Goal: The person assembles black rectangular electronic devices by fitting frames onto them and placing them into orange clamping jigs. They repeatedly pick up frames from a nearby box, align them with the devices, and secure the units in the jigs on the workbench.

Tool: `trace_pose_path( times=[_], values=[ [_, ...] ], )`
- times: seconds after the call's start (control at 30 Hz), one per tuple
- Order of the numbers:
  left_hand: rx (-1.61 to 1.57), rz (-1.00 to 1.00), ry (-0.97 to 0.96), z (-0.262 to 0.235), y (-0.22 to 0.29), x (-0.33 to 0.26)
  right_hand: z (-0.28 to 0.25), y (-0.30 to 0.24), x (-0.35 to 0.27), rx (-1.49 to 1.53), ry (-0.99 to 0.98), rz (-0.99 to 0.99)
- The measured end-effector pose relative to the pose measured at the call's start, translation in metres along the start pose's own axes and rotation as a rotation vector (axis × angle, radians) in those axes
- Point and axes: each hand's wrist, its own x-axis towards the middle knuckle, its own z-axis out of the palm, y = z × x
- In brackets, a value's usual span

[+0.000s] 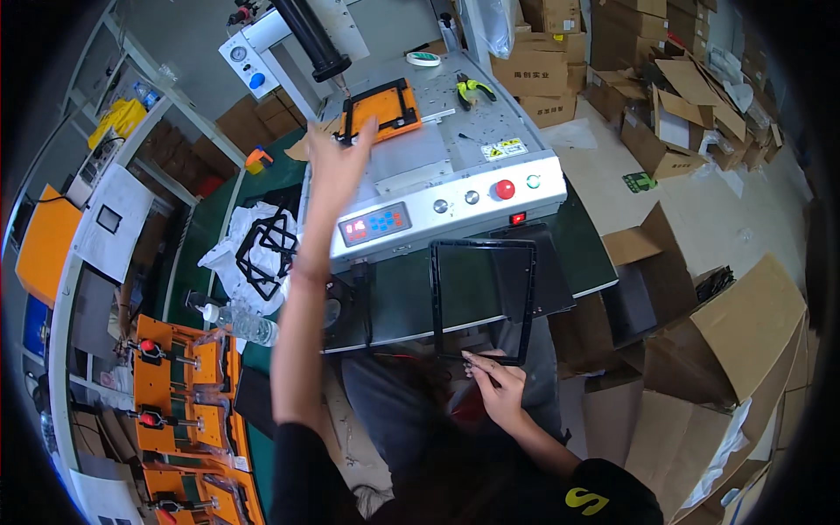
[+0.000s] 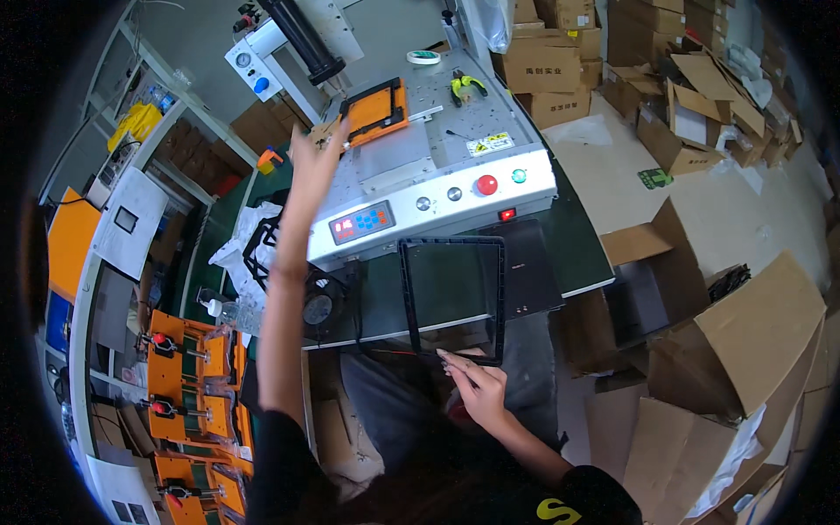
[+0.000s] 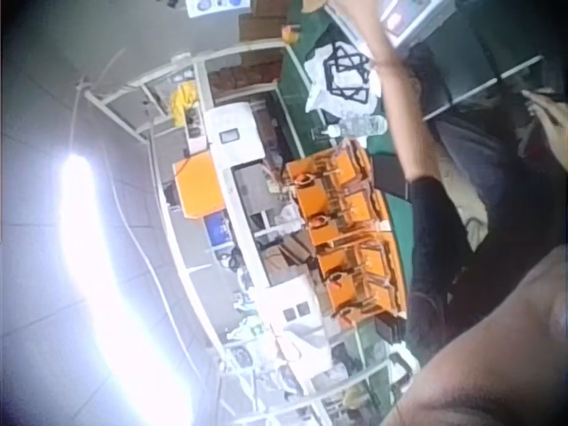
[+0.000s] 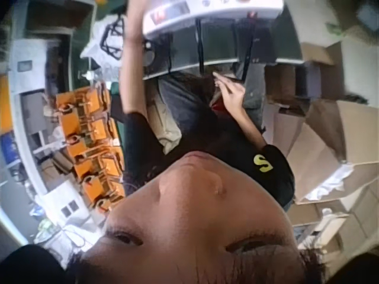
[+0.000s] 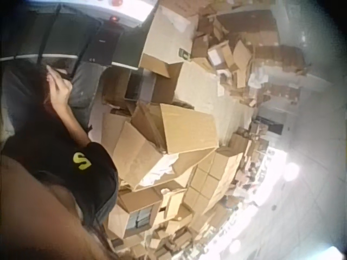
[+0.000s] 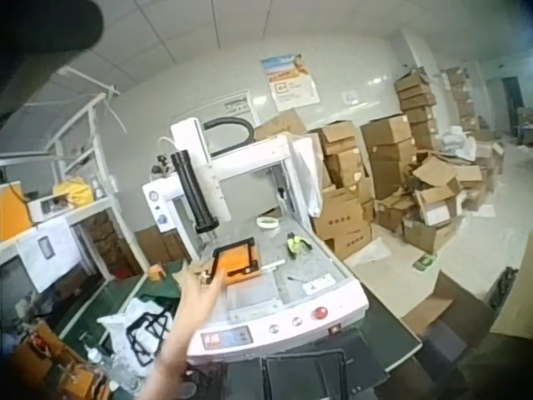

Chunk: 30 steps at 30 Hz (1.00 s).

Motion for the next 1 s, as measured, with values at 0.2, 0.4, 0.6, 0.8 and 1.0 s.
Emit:
trace_pose_path(
  times=[0.2,0.4,0.6,0.8,1.0],
  values=[
    [0.325,-0.487,-0.359,0.101,-0.038,0.113,-0.044,-0.014,0.018,-0.168,0.140,-0.143],
    [0.504,-0.544,-0.271,0.107,-0.016,0.127,-0.065,-0.022,0.070,-0.237,0.221,-0.129],
    [-0.118,-0.224,-0.123,-0.033,0.013,0.060,0.002,-0.019,0.246,0.139,-0.020,-0.017],
    [-0.415,-0.346,0.193,-0.173,0.027,-0.145,0.107,0.029,0.334,0.255,-0.197,0.122],
    [-0.470,-0.477,0.346,-0.205,-0.016,-0.252,0.127,0.013,0.324,0.070,-0.295,0.283]
  ],
)
